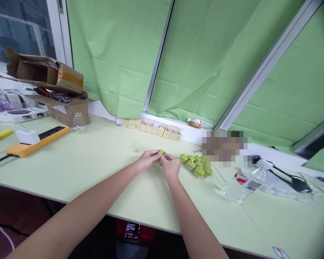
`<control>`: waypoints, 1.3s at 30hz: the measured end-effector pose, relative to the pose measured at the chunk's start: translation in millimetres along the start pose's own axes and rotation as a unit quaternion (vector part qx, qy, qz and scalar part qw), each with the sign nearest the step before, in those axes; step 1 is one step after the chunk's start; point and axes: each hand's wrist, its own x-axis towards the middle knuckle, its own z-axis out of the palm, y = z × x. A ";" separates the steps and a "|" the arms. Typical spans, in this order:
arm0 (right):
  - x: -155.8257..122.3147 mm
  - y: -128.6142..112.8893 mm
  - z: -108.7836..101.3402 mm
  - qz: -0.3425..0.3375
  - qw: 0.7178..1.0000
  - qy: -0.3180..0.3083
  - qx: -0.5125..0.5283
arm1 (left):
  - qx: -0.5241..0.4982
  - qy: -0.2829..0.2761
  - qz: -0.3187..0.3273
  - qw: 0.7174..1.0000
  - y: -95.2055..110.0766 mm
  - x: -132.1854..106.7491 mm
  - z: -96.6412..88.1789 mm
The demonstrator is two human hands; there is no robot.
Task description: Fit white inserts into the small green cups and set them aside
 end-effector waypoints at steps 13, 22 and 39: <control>0.1 -2.8 4.0 0.049 0.981 -0.018 0.189 | -0.025 0.102 0.025 0.994 -5.7 2.3 10.3; 0.6 -1.1 3.7 0.045 0.985 -0.034 0.162 | 0.055 0.111 0.040 0.991 -5.0 3.4 4.3; 7.0 12.0 4.0 -0.002 0.998 -0.038 0.056 | 0.063 0.125 0.001 0.990 0.4 2.9 -2.2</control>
